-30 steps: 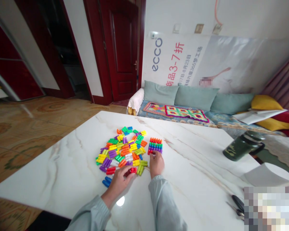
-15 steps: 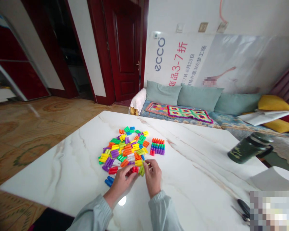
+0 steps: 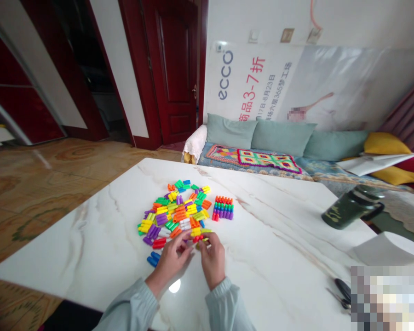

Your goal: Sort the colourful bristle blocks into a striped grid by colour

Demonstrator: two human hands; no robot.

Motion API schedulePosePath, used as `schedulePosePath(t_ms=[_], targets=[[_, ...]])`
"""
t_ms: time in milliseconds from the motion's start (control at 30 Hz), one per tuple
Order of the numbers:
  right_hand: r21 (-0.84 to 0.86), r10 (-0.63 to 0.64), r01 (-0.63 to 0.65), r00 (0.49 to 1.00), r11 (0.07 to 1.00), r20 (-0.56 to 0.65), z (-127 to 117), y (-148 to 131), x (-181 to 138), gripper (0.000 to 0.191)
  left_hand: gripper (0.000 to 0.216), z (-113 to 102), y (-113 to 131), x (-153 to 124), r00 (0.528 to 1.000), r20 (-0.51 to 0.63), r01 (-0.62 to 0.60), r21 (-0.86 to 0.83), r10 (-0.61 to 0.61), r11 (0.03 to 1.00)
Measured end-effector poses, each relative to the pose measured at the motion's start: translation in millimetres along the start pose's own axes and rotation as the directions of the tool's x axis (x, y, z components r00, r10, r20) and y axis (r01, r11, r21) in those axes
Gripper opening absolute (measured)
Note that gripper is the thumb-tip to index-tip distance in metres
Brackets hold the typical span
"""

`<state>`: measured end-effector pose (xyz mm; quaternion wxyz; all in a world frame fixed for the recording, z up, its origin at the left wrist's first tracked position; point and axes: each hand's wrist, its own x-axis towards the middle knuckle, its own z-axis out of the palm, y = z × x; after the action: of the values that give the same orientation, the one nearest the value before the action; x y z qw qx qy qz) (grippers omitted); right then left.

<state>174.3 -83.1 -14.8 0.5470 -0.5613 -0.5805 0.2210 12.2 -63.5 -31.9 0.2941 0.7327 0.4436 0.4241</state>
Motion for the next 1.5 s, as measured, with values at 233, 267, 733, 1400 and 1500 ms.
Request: schedulePosePath(t_ms=[233, 267, 733, 1400, 1500], targets=[[-0.263, 0.070, -0.145, 0.958, 0.954, -0.277, -36, 51, 59, 0.031, 0.036, 2, -1, 1, 1.000, -0.017, -0.012, 0.000, 0.012, 1.000], [-0.279, 0.070, -0.150, 0.959, 0.949, -0.276, -38, 57, 63, 0.032, 0.036, 2, -1, 0, 1.000, -0.014, -0.010, -0.002, 0.010, 1.000], [-0.300, 0.065, -0.162, 0.949, 0.940, -0.309, -30, 66, 73, 0.037, 0.032, 0, 0, -1, 0.998, 0.005, -0.067, -0.006, 0.067, 0.998], [-0.428, 0.291, -0.281, 0.956, 0.859, -0.044, -3, 11, 17, 0.038, 0.032, -121, -6, 6, 0.979, 0.197, -0.051, 0.454, -0.044, 0.890], [-0.443, 0.308, -0.291, 0.951, 0.848, -0.035, -2, 9, 16, 0.039, 0.032, -127, -8, 10, 0.945, 0.321, -0.113, 0.508, -0.066, 0.854]])
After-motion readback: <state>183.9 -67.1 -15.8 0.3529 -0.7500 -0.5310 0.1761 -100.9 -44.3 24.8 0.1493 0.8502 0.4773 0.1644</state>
